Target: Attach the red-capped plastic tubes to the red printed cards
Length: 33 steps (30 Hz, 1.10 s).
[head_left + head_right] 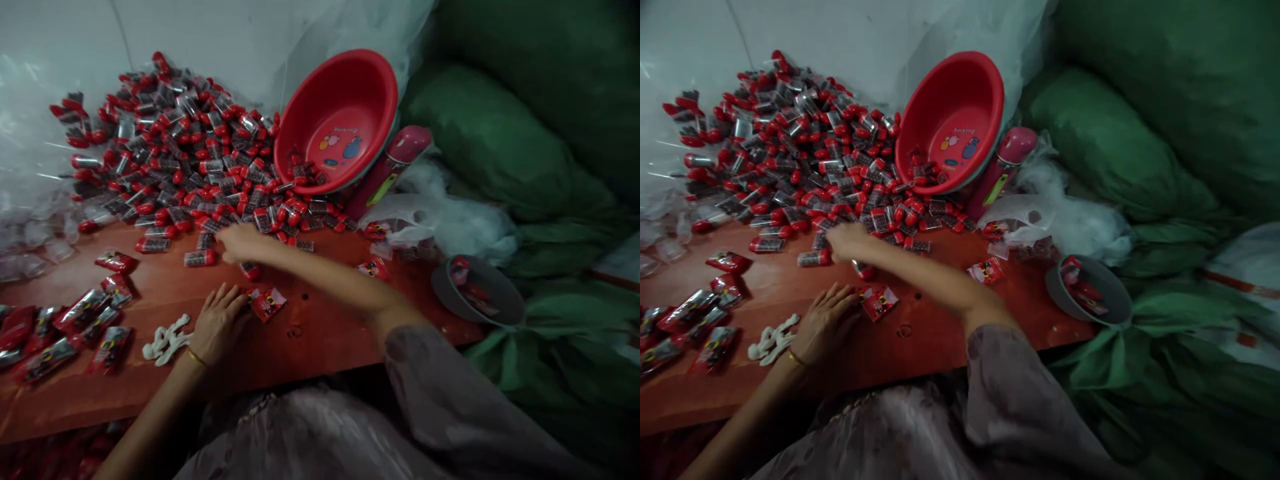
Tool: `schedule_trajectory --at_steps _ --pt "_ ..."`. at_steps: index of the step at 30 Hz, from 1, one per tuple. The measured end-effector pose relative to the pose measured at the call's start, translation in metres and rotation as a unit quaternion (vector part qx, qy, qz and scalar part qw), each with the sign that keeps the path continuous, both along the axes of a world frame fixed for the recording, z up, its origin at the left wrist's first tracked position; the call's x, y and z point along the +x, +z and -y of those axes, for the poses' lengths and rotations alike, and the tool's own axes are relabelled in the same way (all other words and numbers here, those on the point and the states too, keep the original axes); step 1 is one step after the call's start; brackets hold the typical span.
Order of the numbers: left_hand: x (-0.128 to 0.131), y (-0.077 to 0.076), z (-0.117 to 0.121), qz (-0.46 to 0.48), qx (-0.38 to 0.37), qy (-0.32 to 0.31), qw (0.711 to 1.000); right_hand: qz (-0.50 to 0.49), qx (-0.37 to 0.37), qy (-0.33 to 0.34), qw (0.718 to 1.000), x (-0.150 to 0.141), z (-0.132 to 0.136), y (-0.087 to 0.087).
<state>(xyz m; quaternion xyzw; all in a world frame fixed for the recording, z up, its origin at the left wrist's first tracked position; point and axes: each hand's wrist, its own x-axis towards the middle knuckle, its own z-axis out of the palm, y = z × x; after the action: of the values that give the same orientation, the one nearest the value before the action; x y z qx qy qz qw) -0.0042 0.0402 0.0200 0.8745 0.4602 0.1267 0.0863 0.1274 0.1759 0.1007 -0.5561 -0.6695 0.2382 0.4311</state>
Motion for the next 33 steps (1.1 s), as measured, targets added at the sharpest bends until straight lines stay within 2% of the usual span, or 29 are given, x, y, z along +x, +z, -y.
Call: schedule_trajectory --at_steps 1,2,4,5,6,7,9,11,14,16,18,20,23,26,29,33 --pt "0.004 0.002 -0.002 0.002 -0.005 -0.001 1.0 0.073 0.006 0.063 0.995 -0.002 -0.016 0.023" --pt "0.007 0.005 -0.003 0.001 -0.008 0.0 1.0 0.124 0.047 0.106 0.985 -0.003 -0.032 0.047" --pt "0.015 0.009 -0.002 0.001 -0.01 0.009 1.0 0.169 0.149 0.123 0.966 -0.003 -0.054 0.089" --pt "0.019 0.009 -0.001 0.003 -0.009 0.015 1.0 0.179 0.192 0.122 0.957 -0.001 -0.057 0.102" --pt "0.023 0.01 0.002 0.007 -0.007 0.023 1.0 0.19 0.222 0.114 0.949 0.003 -0.055 0.107" --pt "0.027 0.009 0.005 0.011 -0.004 0.03 0.999 0.217 0.224 0.116 0.943 0.008 -0.048 0.105" --pt "0.037 0.006 0.011 0.018 0.006 0.039 0.999 0.287 0.154 0.115 0.938 0.024 -0.021 0.076" --pt "0.044 0.002 0.015 0.017 0.012 0.035 0.999 0.359 0.053 0.111 0.925 0.046 0.014 0.027" --pt "0.049 -0.005 0.017 0.002 -0.001 0.01 1.0 0.418 0.02 0.091 0.904 0.082 0.065 -0.045" --pt "0.047 -0.008 0.017 -0.011 -0.008 -0.007 1.0 0.432 0.007 0.081 0.898 0.102 0.092 -0.074" --pt "0.044 -0.01 0.017 -0.018 -0.005 -0.02 1.0 0.43 0.011 0.068 0.9 0.113 0.113 -0.086" --pt "0.041 -0.011 0.018 -0.02 0.002 -0.029 0.999 0.417 0.027 0.051 0.907 0.116 0.129 -0.089" --pt "0.039 -0.012 0.018 -0.021 0.012 -0.039 0.999 0.39 0.041 0.056 0.918 0.107 0.148 -0.09" --pt "0.038 -0.013 0.018 -0.018 0.019 -0.034 0.999 0.355 0.035 0.07 0.931 0.096 0.159 -0.098" --pt "0.036 -0.015 0.02 -0.005 0.022 -0.004 1.0 0.322 0.036 0.041 0.945 0.088 0.165 -0.108" --pt "0.038 -0.017 0.026 0.024 0.021 0.053 0.998 0.307 0.066 0.019 0.949 0.081 0.17 -0.113"
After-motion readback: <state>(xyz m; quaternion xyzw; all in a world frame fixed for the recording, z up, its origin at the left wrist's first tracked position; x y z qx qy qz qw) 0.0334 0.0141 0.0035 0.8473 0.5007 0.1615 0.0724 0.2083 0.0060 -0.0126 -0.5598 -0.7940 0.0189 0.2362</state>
